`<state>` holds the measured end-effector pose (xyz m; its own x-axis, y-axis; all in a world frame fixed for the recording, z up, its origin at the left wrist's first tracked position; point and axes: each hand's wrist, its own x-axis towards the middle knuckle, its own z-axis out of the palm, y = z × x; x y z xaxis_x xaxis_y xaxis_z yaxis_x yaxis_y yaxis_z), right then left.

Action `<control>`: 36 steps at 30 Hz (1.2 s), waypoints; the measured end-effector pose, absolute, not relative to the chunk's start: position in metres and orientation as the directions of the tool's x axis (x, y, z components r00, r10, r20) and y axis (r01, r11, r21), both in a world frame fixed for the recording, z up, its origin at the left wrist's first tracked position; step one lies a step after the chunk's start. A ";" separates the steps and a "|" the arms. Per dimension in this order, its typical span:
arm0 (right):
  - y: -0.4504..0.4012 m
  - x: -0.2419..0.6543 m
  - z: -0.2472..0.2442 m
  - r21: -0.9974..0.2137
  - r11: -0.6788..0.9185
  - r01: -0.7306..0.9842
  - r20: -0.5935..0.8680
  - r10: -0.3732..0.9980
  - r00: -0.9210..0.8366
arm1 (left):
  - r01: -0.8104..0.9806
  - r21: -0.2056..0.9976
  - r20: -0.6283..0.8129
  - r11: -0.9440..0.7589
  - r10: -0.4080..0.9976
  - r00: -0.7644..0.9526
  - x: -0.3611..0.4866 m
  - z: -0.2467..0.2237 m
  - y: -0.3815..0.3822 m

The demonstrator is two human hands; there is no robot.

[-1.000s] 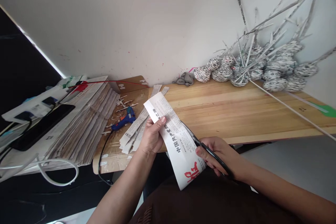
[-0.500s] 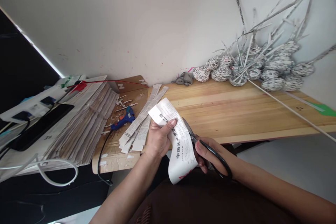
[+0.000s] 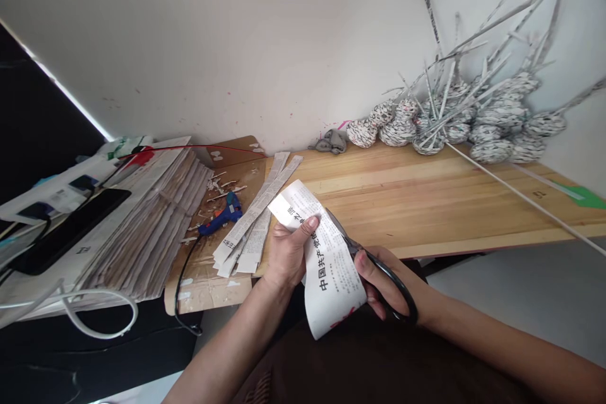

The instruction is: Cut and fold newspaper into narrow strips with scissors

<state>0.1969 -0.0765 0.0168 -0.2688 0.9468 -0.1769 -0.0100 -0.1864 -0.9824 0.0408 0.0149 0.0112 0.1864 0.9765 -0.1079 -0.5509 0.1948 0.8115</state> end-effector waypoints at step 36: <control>-0.077 0.204 0.022 -0.961 -0.271 0.063 -0.277 0.914 -0.295 | -0.586 0.756 -0.185 0.293 0.954 0.237 0.027 0.020 0.028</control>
<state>0.2044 -0.0767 0.0222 -0.2950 0.9145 -0.2770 0.0631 -0.2706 -0.9606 0.0274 0.0280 0.0196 0.2373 0.9536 -0.1854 -0.5858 0.2927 0.7557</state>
